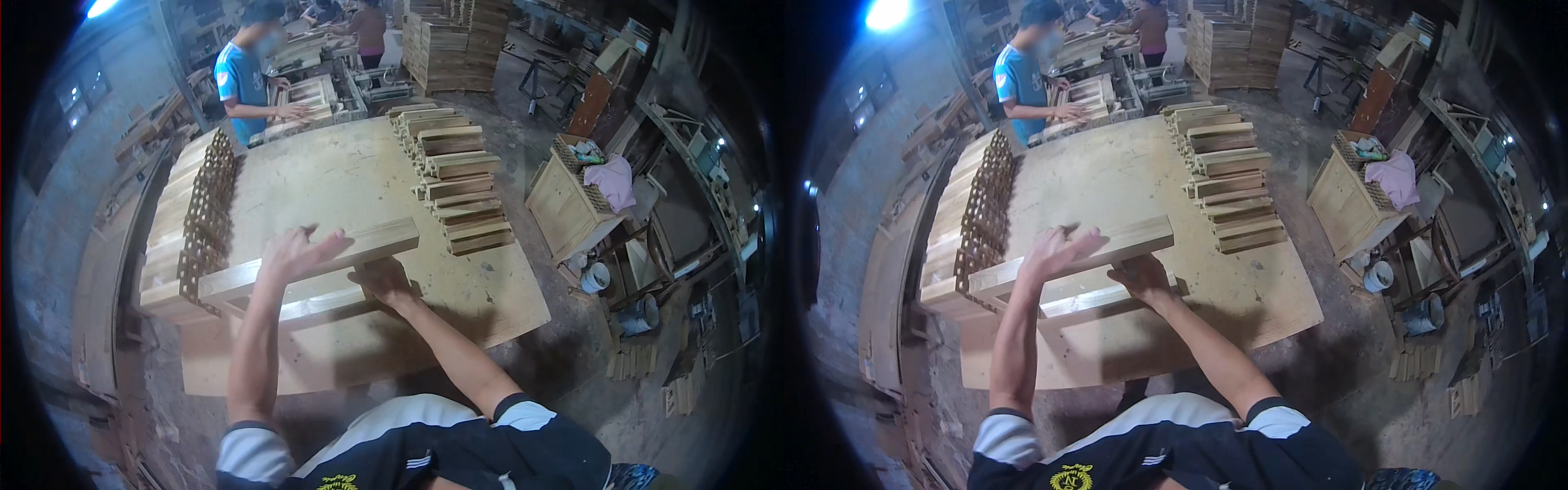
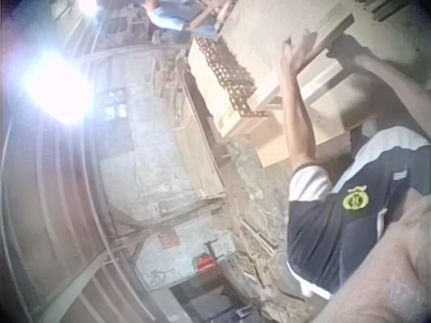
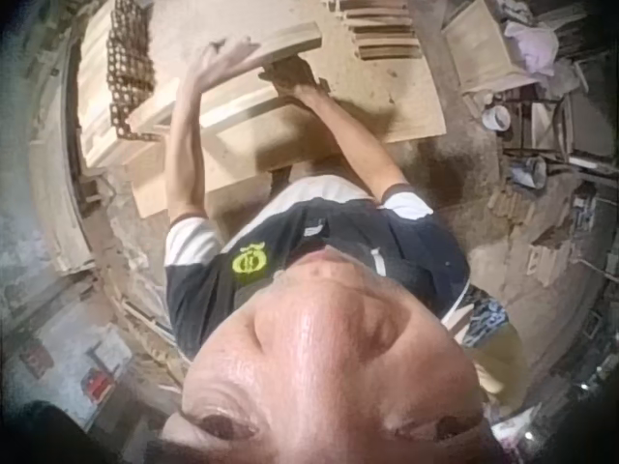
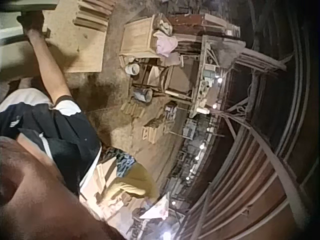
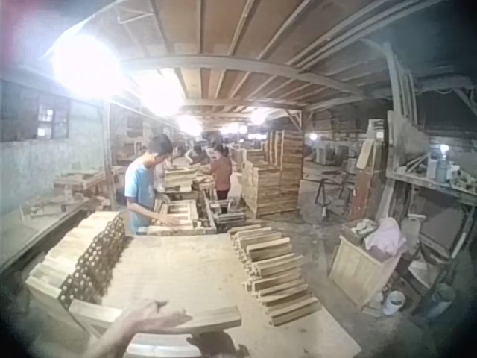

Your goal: Assembling and checking the alignment of wooden frame components at a workbench.

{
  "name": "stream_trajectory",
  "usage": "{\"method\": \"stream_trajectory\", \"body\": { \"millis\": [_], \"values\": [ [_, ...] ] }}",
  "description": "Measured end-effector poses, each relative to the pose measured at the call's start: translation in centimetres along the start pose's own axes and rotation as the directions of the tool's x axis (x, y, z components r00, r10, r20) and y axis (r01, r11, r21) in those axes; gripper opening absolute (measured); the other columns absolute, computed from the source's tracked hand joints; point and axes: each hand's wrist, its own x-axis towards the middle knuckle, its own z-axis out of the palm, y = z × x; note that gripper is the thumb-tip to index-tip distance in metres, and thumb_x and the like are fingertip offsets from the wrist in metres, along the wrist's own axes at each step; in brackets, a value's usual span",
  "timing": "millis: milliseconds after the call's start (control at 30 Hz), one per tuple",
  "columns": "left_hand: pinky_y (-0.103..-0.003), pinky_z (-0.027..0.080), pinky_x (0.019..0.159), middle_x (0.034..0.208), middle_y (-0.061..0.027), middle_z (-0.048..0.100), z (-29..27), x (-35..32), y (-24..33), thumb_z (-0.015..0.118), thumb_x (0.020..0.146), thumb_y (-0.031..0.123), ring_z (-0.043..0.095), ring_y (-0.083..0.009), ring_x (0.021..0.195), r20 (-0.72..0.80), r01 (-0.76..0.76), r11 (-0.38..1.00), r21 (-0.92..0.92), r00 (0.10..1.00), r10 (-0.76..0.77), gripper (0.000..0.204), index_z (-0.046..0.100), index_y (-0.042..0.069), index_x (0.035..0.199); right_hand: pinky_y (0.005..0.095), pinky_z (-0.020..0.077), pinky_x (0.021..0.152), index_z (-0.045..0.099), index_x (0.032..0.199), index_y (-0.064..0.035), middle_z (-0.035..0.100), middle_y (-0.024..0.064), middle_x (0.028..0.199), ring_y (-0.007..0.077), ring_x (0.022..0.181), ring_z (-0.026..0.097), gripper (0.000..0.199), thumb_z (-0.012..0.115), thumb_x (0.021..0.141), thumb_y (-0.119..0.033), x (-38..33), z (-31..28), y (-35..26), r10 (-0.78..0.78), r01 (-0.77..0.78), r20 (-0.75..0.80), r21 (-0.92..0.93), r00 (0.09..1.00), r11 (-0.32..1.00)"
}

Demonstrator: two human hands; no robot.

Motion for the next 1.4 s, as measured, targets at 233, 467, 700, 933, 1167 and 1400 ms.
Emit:
{"method": "stream_trajectory", "body": {
  "millis": [233,467,700,933,1167,1400],
  "values": [
    [-0.041,0.047,0.056,0.052,-0.0174,0.059,2.2,-2.6,0.6,0.067,0.076,0.071,0.060,-0.0274,0.051,0.089,-0.111,0.989,-0.095,0.989,0.120,0.077,0.069,-0.005,0.064,0.0355,0.0531,0.072,0.069,0.104,-0.0062,0.070,0.0119,0.093,0.0273,0.084,0.068,0.032,0.081,0.081,-0.027,-6.2,-2.5,-2.6,-0.283,0.405,-0.381,0.290,0.880,0.867],
    [-0.039,0.047,0.073,0.064,-0.0100,0.065,12.3,-12.4,-3.8,0.070,0.062,0.081,0.064,-0.0282,0.061,-0.179,-0.412,0.897,0.160,0.882,0.437,0.074,0.063,0.008,0.063,0.0451,0.0483,0.094,0.060,0.122,-0.0045,0.057,0.0210,0.122,0.0382,0.111,0.059,0.043,0.063,0.085,-0.026,-13.6,1.6,3.8,-0.598,0.492,-0.196,-0.402,0.777,0.772],
    [-0.040,0.049,0.069,0.070,-0.0151,0.066,14.9,2.9,-6.3,0.066,0.064,0.083,0.067,-0.0304,0.068,-0.203,-0.374,0.913,0.162,0.893,0.402,0.079,0.066,0.004,0.071,0.0512,0.0411,0.105,0.047,0.138,0.0013,0.044,0.0275,0.142,0.0448,0.126,0.048,0.075,0.077,0.076,-0.027,-18.5,-0.4,9.8,0.105,-0.272,-0.417,-0.365,0.903,0.890],
    [-0.047,0.040,0.088,0.106,-0.0161,0.065,12.5,21.2,-9.1,0.074,0.082,0.036,0.060,-0.0323,0.100,-0.706,-0.260,0.956,0.133,0.653,0.276,0.046,0.067,0.007,0.116,0.0454,0.0539,0.084,0.062,0.113,0.0013,0.066,0.0219,0.104,0.0388,0.095,0.066,0.032,0.067,0.084,-0.012,-32.8,0.9,6.6,0.434,-0.658,-0.679,-0.098,0.593,0.746],
    [-0.050,0.039,0.100,0.103,-0.0137,0.067,23.2,9.3,3.1,0.076,0.082,0.030,0.062,-0.0355,0.097,-0.269,-0.738,0.573,-0.357,0.669,0.693,0.054,0.062,0.004,0.127,0.0494,0.0509,0.090,0.061,0.123,-0.0104,0.056,0.0235,0.130,0.0401,0.116,0.059,0.033,0.055,0.092,-0.020,-51.0,18.6,0.1,0.953,-0.953,0.119,-0.092,0.277,0.289],
    [-0.064,0.029,0.109,0.140,-0.0249,0.048,35.2,-4.3,6.9,0.070,0.082,0.050,0.046,-0.0439,0.127,-0.140,-0.938,0.215,-0.273,0.260,0.955,0.077,0.049,0.006,0.141,0.0483,0.0512,0.094,0.057,0.132,-0.0115,0.045,0.0181,0.149,0.0364,0.128,0.054,0.037,0.051,0.095,-0.017,-52.9,29.0,4.0,0.941,-0.953,-0.154,-0.010,0.302,0.304]
  ]
}}
